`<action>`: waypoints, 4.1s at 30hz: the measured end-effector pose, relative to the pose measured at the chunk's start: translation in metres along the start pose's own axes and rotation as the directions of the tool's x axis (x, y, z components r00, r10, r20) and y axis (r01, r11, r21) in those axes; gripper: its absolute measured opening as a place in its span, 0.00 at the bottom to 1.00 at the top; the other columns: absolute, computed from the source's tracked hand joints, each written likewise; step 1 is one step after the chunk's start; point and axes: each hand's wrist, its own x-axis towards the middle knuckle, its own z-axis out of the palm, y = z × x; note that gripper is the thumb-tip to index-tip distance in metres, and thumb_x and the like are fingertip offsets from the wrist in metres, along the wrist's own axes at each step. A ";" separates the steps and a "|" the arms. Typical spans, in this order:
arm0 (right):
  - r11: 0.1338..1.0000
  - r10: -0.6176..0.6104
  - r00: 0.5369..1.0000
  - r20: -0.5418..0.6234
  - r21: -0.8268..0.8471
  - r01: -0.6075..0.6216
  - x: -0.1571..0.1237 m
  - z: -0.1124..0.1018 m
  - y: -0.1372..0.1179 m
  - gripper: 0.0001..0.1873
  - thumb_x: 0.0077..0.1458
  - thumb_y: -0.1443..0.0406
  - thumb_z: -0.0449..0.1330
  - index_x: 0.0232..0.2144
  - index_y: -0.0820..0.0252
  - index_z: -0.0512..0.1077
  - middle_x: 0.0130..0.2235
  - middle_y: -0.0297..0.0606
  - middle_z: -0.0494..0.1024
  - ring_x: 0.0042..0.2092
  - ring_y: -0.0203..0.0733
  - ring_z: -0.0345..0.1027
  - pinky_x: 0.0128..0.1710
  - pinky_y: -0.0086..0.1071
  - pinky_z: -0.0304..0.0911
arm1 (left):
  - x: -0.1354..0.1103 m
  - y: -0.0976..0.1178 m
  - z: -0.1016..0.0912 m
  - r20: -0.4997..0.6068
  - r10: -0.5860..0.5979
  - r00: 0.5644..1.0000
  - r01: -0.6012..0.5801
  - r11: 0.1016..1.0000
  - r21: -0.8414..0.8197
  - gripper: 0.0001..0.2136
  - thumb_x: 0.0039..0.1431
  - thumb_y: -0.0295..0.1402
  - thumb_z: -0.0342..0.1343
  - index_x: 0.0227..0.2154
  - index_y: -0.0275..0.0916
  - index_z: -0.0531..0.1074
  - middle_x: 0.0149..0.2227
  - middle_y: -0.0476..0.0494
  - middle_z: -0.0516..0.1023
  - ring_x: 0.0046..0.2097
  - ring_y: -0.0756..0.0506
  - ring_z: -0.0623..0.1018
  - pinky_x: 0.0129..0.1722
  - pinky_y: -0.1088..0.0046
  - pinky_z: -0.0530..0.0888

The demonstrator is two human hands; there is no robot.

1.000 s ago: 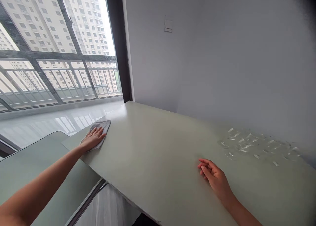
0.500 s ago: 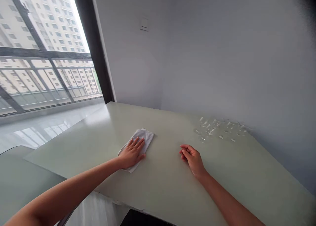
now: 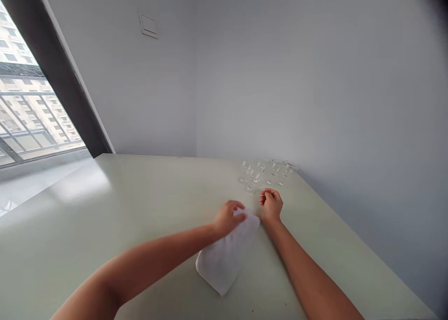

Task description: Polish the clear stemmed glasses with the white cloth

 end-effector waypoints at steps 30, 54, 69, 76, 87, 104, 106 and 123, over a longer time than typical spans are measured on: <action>0.996 0.074 0.997 -0.014 0.045 -0.073 0.012 -0.007 0.022 0.06 0.35 0.69 0.57 0.23 0.61 0.68 0.21 0.30 0.70 0.17 0.28 0.56 0.16 0.25 0.51 | 0.062 -0.112 -0.194 -0.526 -0.268 0.807 0.344 0.938 0.051 0.08 0.49 0.31 0.53 0.33 0.39 0.72 0.29 0.46 0.75 0.31 0.48 0.73 0.31 0.75 0.65; 0.999 0.031 1.000 0.004 -0.020 -0.031 0.008 0.002 0.019 0.05 0.38 0.67 0.55 0.24 0.60 0.67 0.22 0.29 0.69 0.18 0.29 0.56 0.17 0.26 0.51 | 0.038 -0.097 -0.154 -0.575 -0.122 0.809 0.181 0.982 0.045 0.12 0.49 0.31 0.52 0.38 0.42 0.67 0.40 0.47 0.68 0.32 0.50 0.67 0.39 0.70 0.66; 0.987 -0.013 0.988 0.151 -0.156 0.037 0.006 -0.001 0.020 0.05 0.43 0.65 0.54 0.26 0.58 0.66 0.25 0.31 0.70 0.20 0.31 0.57 0.20 0.26 0.55 | 0.178 -0.003 0.032 -0.052 -0.163 0.985 0.149 0.966 -0.213 0.25 0.46 0.34 0.59 0.49 0.38 0.62 0.47 0.35 0.71 0.33 0.49 0.74 0.33 0.73 0.69; 0.987 -0.001 0.987 0.163 -0.158 0.027 0.005 -0.003 0.020 0.06 0.42 0.65 0.54 0.27 0.59 0.66 0.25 0.31 0.70 0.21 0.31 0.57 0.20 0.26 0.55 | 0.153 -0.015 -0.002 -0.076 -0.165 0.983 0.135 0.943 -0.304 0.11 0.52 0.33 0.53 0.39 0.36 0.68 0.29 0.46 0.73 0.23 0.55 0.71 0.26 0.77 0.69; 0.986 0.038 0.982 0.184 -0.165 -0.007 -0.006 -0.003 0.021 0.07 0.39 0.66 0.56 0.26 0.60 0.68 0.23 0.31 0.71 0.19 0.30 0.58 0.18 0.25 0.53 | -0.026 -0.103 -0.210 -0.439 -0.325 0.838 0.211 0.934 -0.288 0.17 0.43 0.40 0.59 0.35 0.36 0.69 0.17 0.54 0.68 0.20 0.52 0.68 0.25 0.74 0.67; 0.992 0.037 0.987 0.156 -0.128 -0.017 -0.007 -0.003 0.017 0.06 0.37 0.66 0.57 0.24 0.61 0.68 0.22 0.31 0.70 0.19 0.30 0.59 0.18 0.26 0.54 | -0.020 -0.140 -0.274 -0.636 -0.414 0.651 0.177 0.898 -0.404 0.17 0.40 0.37 0.60 0.35 0.39 0.69 0.32 0.47 0.70 0.27 0.52 0.72 0.26 0.74 0.70; 0.992 0.052 0.990 0.135 -0.122 -0.036 -0.003 -0.001 0.017 0.07 0.36 0.66 0.57 0.24 0.61 0.67 0.22 0.31 0.70 0.19 0.30 0.59 0.17 0.25 0.54 | -0.025 -0.138 -0.271 -0.687 -0.424 0.590 0.197 0.901 -0.387 0.20 0.39 0.35 0.60 0.38 0.41 0.67 0.36 0.46 0.69 0.30 0.50 0.72 0.27 0.73 0.70; 0.966 0.153 0.974 0.169 -0.234 -0.111 0.062 0.063 0.020 0.10 0.35 0.74 0.54 0.26 0.60 0.64 0.22 0.28 0.67 0.17 0.28 0.60 0.12 0.21 0.54 | -0.067 -0.071 -0.168 -0.511 -0.396 0.763 0.184 0.891 -0.415 0.15 0.40 0.35 0.56 0.35 0.44 0.69 0.40 0.46 0.70 0.37 0.48 0.71 0.31 0.73 0.69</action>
